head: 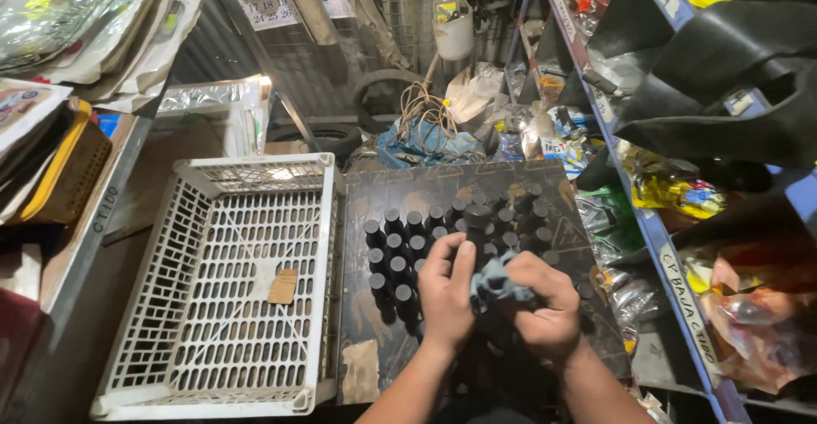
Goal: Cleaning small cylindrical machine parts using a cloth at a workbench.
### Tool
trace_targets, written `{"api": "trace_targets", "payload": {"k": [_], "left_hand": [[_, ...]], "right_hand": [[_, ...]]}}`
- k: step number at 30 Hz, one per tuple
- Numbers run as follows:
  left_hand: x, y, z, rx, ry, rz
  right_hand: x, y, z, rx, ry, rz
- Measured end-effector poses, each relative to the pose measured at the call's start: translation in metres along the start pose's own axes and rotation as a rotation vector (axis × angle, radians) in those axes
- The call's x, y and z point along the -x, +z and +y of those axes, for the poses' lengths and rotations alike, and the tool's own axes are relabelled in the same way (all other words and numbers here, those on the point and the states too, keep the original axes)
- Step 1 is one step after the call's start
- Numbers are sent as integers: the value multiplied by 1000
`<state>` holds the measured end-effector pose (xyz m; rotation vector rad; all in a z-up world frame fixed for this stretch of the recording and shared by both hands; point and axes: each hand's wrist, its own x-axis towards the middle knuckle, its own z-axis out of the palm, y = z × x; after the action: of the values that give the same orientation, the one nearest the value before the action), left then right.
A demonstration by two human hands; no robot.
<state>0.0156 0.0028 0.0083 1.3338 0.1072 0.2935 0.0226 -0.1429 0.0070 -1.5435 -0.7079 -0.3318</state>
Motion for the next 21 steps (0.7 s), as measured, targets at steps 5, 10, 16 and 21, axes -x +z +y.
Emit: {"api": "trace_targets", "payload": {"k": [5, 10, 16, 21], "left_hand": [[-1, -3, 16, -118, -6, -50], [-9, -22, 22, -116, 144, -91], [-8, -40, 34, 169, 129, -103], [-9, -61, 36, -168, 138, -42]], "right_hand": [[3, 18, 16, 76, 136, 196], [0, 34, 15, -107, 109, 171], [-3, 48, 28, 85, 357, 102], [-32, 79, -15, -12, 80, 11]]}}
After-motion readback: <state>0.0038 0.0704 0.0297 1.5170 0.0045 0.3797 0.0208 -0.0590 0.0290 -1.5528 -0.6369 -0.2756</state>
